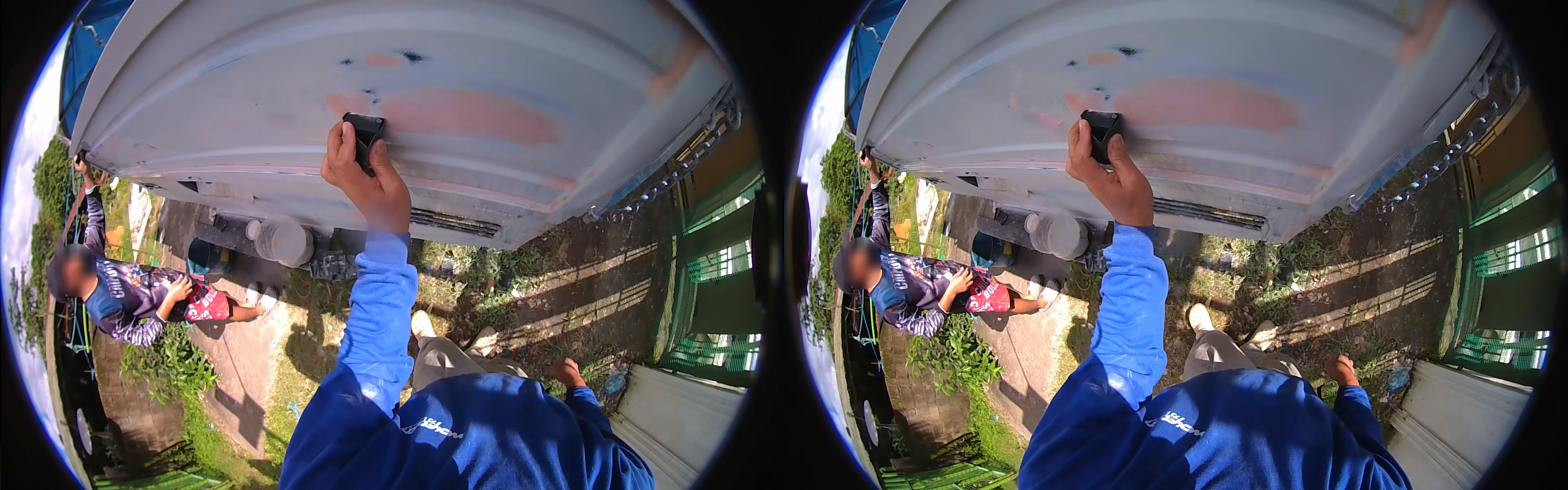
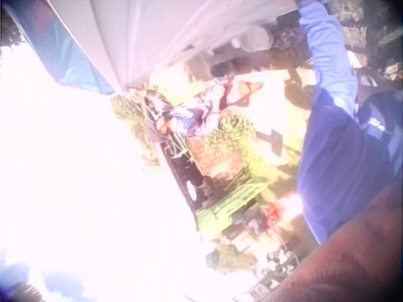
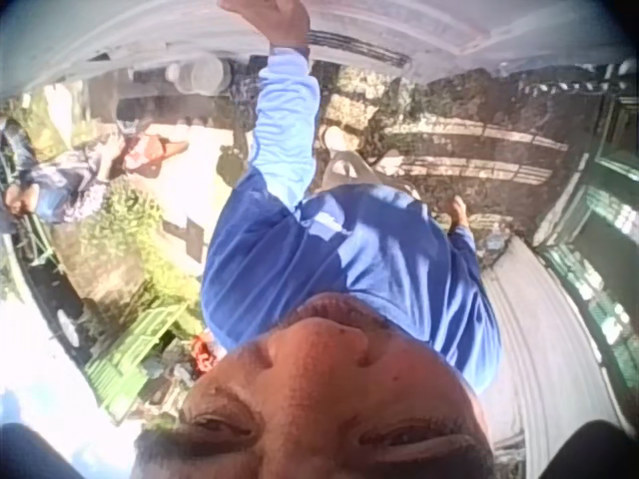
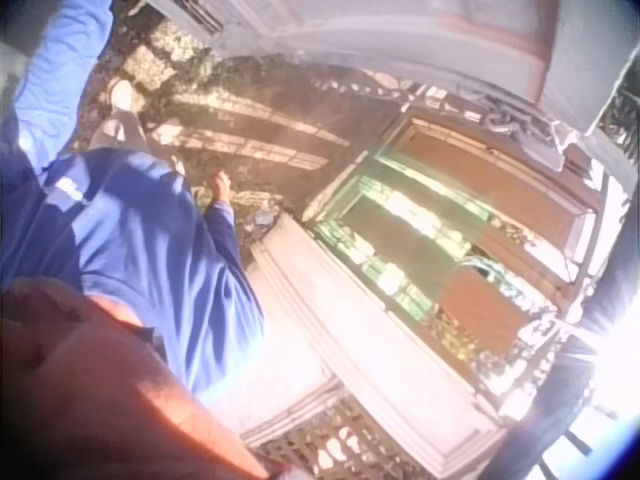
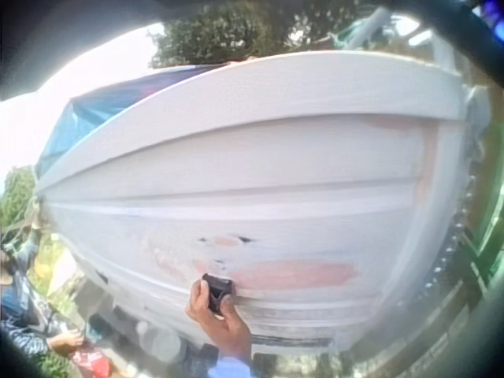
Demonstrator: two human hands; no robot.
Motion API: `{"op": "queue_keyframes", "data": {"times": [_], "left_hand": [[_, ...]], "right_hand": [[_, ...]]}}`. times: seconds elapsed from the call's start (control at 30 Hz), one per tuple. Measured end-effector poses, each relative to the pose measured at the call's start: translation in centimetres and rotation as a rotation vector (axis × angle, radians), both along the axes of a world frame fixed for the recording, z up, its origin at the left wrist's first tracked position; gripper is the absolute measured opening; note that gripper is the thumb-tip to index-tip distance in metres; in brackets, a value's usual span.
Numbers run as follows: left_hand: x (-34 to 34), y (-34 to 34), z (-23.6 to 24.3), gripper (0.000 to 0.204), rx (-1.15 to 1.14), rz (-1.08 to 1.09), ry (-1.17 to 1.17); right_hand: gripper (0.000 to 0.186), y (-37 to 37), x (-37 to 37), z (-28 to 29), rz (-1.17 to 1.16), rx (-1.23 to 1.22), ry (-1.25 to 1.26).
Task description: The person sands the surface of a white vehicle door using a sanding block. They work on various sections of the door, including the edges and areas with pink primer spots, while another person works nearby.
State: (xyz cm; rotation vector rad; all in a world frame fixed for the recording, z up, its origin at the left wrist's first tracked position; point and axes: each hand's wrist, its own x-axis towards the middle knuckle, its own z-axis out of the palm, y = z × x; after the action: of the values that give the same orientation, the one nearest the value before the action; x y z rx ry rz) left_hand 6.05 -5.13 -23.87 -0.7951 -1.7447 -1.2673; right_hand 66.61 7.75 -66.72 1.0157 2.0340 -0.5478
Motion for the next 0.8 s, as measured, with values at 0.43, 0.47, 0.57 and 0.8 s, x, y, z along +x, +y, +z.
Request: {"op": "queue_keyframes", "data": {"times": [0.43,0.47,0.57,0.8], "left_hand": [[-0.2,0.8,4.4,0.046,0.359,0.031,-0.208],[0.0,0.5,3.6,0.046,0.336,0.086,-0.161],[2.5,4.3,-1.4,0.046,0.29,0.057,-0.186],[0.8,1.6,2.0,0.047,0.394,0.056,-0.182]], "right_hand": [[0.032,-1.0,0.1,-2.4,-0.14,0.027,0.071],[0.031,-1.1,-0.8,-1.3,-0.233,0.057,0.058],[0.043,-0.7,4.9,-5.0,-0.262,-0.105,0.105],[0.036,-0.3,-0.6,-0.4,-0.073,-0.033,0.027]]}}
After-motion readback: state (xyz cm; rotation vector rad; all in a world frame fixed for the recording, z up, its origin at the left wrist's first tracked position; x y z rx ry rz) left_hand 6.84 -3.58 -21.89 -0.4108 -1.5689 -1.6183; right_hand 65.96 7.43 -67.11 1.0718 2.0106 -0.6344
